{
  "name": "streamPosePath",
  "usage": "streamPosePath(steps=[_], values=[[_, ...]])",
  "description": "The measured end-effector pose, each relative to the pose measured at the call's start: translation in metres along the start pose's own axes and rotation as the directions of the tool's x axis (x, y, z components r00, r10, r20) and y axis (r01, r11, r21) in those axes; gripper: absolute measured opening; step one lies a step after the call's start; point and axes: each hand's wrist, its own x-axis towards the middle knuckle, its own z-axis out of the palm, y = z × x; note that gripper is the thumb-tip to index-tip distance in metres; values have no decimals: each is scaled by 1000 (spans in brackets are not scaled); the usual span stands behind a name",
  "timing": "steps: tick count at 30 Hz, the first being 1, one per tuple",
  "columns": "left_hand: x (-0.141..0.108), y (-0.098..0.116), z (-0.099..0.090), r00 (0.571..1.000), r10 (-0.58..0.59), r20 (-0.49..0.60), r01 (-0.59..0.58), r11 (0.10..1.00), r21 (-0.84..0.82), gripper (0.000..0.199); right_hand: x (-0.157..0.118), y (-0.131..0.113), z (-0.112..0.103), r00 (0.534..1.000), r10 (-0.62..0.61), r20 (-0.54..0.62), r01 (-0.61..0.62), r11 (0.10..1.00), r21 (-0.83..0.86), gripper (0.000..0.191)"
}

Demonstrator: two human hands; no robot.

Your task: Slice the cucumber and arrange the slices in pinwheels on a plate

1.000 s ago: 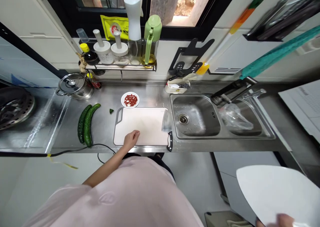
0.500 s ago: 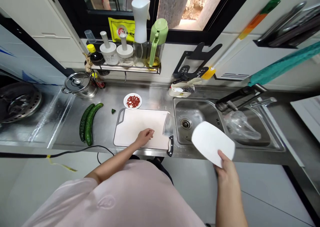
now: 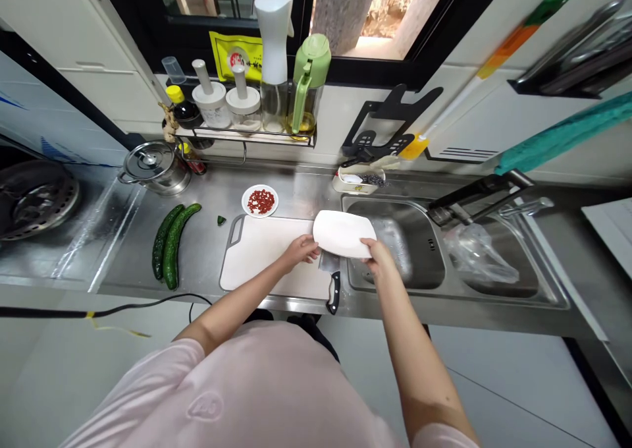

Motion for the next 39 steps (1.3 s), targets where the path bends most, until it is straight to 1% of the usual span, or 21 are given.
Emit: streamPosePath(steps=[1, 3, 6, 10, 12, 15, 18, 20, 24, 29, 34, 39], values=[[2, 0, -4, 999, 10, -32, -10, 1000, -7, 47, 2, -1, 8, 999, -15, 42, 16, 1000, -26, 27], [6, 0, -11, 997, 25, -80, -27, 999, -28, 43, 6, -1, 22, 995, -48, 87, 52, 998, -46, 32], [12, 1, -21, 989, 36, -141, -46, 997, -64, 38, 13, -2, 39, 990, -78, 120, 87, 993, -73, 36], [20, 4, -32, 973, 59, -222, -80, 993, -91, 31, 22, -2, 58, 977, -99, 187, 122, 986, -116, 39], [25, 5, -38, 961, 68, -268, -100, 989, -108, 29, 26, -4, 66, 958, -110, 263, 156, 975, -158, 39], [36, 6, -50, 937, 65, -344, -117, 984, -133, 28, 33, -6, 74, 911, -114, 396, 238, 930, -281, 42], [47, 4, -62, 919, 86, -386, -146, 981, -130, 28, 44, -5, 83, 888, -90, 450, 305, 849, -432, 47], [55, 3, -69, 910, 108, -399, -169, 978, -120, 29, 53, -4, 90, 883, -107, 458, 349, 802, -484, 48], [69, 1, -78, 897, 131, -421, -187, 978, -95, 28, 70, 1, 106, 888, -230, 399, 429, 730, -532, 49], [83, 0, -86, 884, 140, -446, -188, 980, -64, 30, 87, 7, 120, 860, -340, 380, 510, 591, -625, 50], [90, 0, -91, 878, 145, -456, -187, 981, -48, 31, 100, 14, 126, 834, -390, 390, 543, 455, -706, 52], [98, -1, -93, 865, 142, -482, -172, 985, -18, 34, 102, 15, 131, 843, -383, 379, 520, 396, -757, 51]])
